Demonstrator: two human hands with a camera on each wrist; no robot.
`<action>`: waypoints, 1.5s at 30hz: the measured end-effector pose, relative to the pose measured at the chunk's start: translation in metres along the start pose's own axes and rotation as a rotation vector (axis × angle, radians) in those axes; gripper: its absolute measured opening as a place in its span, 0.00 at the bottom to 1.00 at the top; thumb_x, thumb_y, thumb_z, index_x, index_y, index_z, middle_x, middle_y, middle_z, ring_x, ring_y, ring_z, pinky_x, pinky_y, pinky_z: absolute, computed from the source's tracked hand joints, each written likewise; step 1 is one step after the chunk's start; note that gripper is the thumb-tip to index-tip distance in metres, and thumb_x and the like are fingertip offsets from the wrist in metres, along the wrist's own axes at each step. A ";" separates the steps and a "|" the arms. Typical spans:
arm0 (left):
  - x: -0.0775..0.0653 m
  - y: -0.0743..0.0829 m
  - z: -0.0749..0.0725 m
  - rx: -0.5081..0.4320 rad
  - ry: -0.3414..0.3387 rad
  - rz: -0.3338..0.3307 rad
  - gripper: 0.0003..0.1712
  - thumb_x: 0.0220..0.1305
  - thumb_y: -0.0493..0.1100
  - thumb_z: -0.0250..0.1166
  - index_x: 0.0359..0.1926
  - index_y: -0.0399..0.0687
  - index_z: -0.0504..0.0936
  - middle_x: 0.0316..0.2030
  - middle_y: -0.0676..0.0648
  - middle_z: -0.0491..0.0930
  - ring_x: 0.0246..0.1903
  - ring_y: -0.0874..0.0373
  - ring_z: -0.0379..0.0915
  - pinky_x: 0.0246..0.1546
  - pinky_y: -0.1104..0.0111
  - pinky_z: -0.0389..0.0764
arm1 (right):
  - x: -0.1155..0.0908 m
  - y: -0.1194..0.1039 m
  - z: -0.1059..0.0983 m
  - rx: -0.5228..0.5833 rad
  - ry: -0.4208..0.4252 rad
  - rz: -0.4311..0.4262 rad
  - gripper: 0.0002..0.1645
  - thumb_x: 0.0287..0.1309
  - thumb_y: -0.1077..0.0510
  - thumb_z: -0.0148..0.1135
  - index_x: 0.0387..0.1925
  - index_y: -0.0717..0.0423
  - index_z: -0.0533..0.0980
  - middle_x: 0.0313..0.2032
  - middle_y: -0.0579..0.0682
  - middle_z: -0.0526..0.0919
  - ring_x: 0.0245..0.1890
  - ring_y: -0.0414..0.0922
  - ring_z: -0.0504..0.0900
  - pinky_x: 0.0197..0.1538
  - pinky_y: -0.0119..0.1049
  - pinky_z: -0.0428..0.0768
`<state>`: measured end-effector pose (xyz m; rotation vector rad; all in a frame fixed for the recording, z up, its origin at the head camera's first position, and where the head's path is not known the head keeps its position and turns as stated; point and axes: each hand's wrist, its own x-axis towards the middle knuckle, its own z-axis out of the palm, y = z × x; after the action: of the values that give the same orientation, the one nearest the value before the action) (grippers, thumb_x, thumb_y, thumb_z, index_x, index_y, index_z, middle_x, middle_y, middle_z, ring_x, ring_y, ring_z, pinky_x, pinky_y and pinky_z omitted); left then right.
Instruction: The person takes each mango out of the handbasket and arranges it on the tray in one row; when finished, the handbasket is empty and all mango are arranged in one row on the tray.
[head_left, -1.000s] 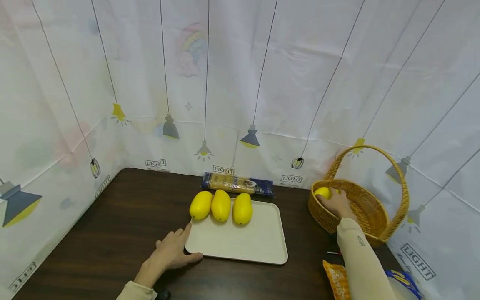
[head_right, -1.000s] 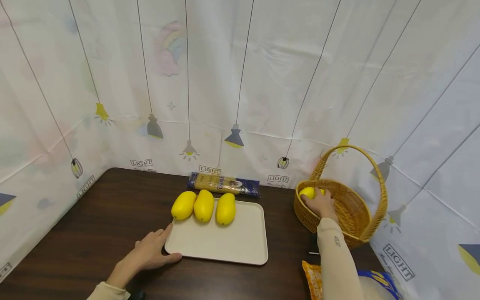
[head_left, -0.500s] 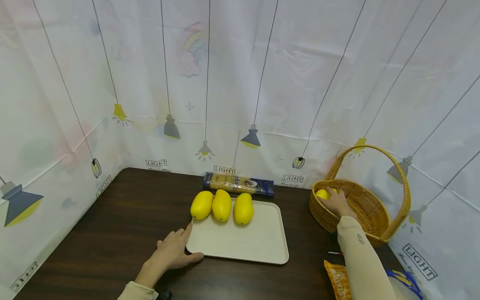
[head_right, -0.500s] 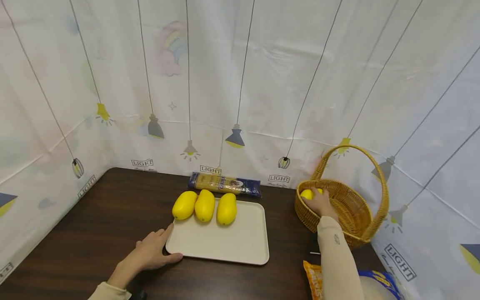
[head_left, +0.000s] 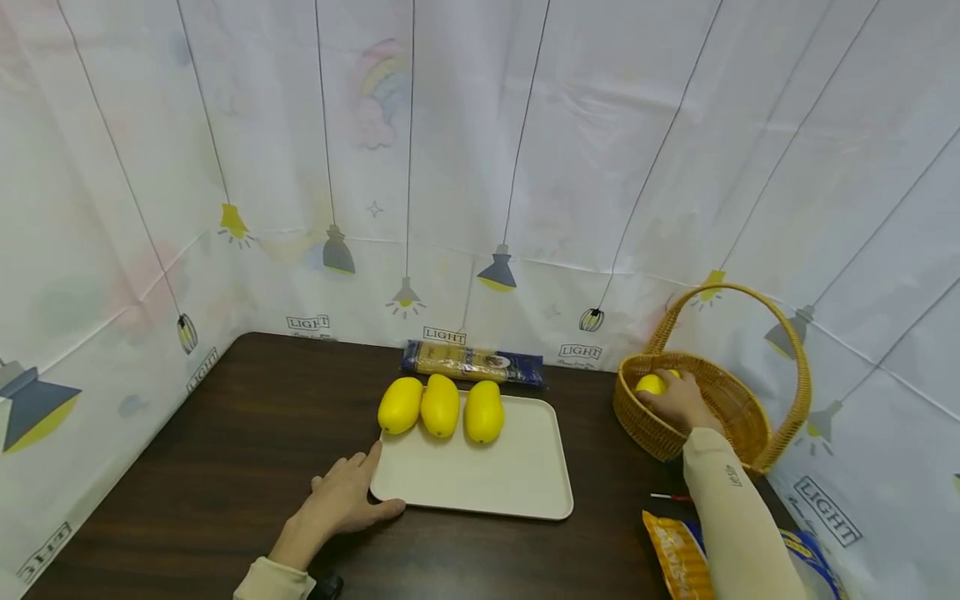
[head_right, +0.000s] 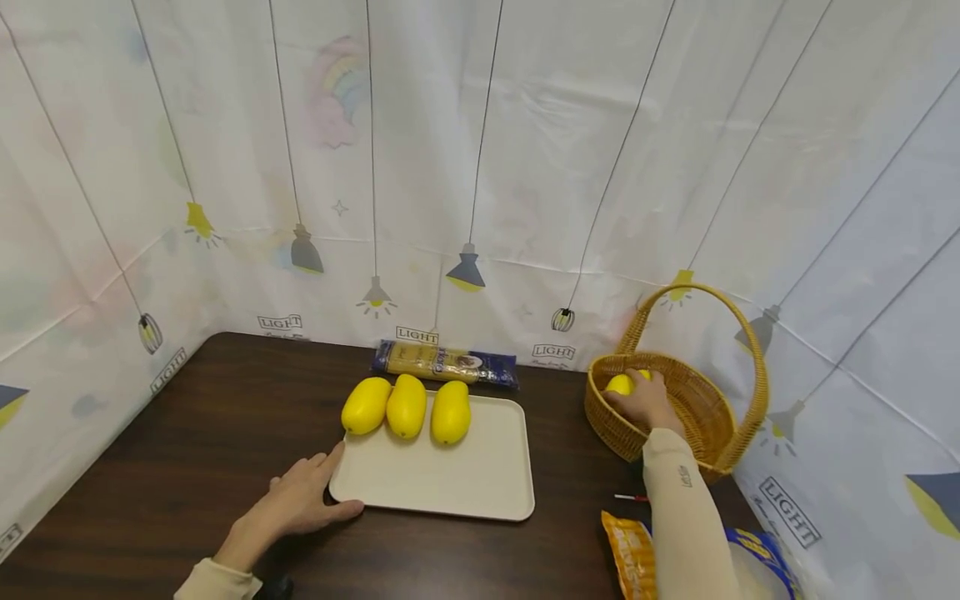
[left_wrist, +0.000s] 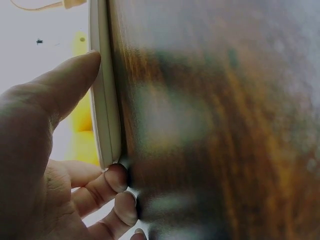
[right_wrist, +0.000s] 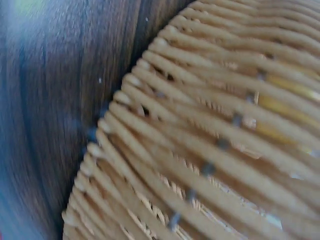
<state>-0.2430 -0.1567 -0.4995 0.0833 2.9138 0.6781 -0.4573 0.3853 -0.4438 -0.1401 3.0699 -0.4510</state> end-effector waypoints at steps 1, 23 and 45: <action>0.000 0.000 -0.001 0.002 0.000 0.001 0.65 0.51 0.75 0.69 0.79 0.45 0.55 0.68 0.37 0.70 0.62 0.37 0.70 0.53 0.26 0.66 | -0.001 0.000 -0.002 0.001 0.003 -0.001 0.49 0.67 0.39 0.57 0.72 0.72 0.57 0.70 0.85 0.46 0.69 0.80 0.48 0.64 0.73 0.64; 0.000 0.000 -0.005 0.020 0.004 0.017 0.65 0.51 0.76 0.67 0.78 0.44 0.55 0.69 0.36 0.70 0.62 0.35 0.70 0.50 0.27 0.67 | -0.021 -0.026 -0.041 0.001 0.107 -0.132 0.48 0.65 0.37 0.60 0.73 0.64 0.60 0.72 0.80 0.48 0.69 0.80 0.53 0.63 0.76 0.61; -0.004 0.003 -0.003 -0.002 0.013 0.027 0.64 0.52 0.74 0.69 0.78 0.42 0.56 0.69 0.34 0.69 0.63 0.34 0.68 0.51 0.26 0.66 | -0.048 -0.119 -0.018 0.044 0.086 -0.346 0.42 0.59 0.43 0.67 0.71 0.55 0.68 0.75 0.69 0.54 0.66 0.73 0.65 0.57 0.64 0.77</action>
<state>-0.2389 -0.1556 -0.4951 0.1187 2.9297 0.6877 -0.4001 0.2812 -0.3916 -0.6733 3.1203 -0.5500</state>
